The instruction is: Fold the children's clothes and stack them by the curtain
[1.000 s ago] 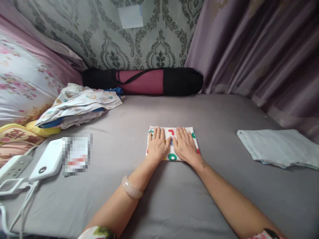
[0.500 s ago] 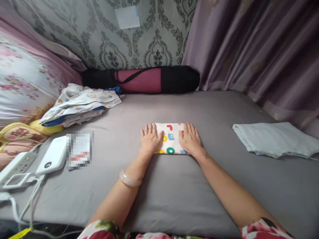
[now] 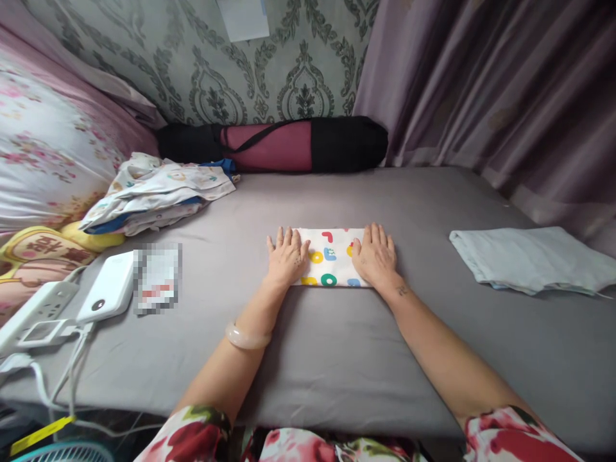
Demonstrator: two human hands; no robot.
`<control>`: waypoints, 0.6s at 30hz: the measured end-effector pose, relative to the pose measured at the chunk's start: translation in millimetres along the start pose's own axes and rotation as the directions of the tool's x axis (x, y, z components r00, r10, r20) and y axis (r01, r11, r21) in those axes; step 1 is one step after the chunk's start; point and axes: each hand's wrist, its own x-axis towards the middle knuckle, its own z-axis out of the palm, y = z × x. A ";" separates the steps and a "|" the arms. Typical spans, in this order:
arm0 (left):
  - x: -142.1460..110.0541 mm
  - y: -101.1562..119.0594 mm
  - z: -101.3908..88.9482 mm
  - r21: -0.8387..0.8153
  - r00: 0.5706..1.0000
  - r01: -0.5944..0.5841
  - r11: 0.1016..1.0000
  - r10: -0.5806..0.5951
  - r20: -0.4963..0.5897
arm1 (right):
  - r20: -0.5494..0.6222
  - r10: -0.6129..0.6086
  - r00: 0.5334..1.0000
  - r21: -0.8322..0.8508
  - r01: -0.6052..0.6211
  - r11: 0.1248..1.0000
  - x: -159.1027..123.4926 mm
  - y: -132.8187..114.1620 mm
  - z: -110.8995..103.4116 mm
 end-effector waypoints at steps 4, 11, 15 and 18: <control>-11.5 22.0 1.6 0.052 0.992 -0.095 0.994 0.099 -0.079 | -0.028 -0.194 0.981 0.061 0.195 0.979 -14.2 -30.7 -7.0; -10.5 17.0 7.7 0.016 0.995 -0.095 0.995 0.095 0.002 | 0.089 -0.332 0.939 0.139 0.319 0.938 -32.3 -55.5 0.5; -9.6 15.3 5.1 0.026 0.996 -0.090 0.996 0.090 0.015 | 0.131 -0.311 0.941 0.143 0.293 0.945 -31.4 -53.1 6.4; -10.6 17.3 4.4 0.039 0.995 -0.098 0.994 0.097 0.019 | 0.142 -0.313 0.939 0.145 0.293 0.945 -30.4 -52.5 5.6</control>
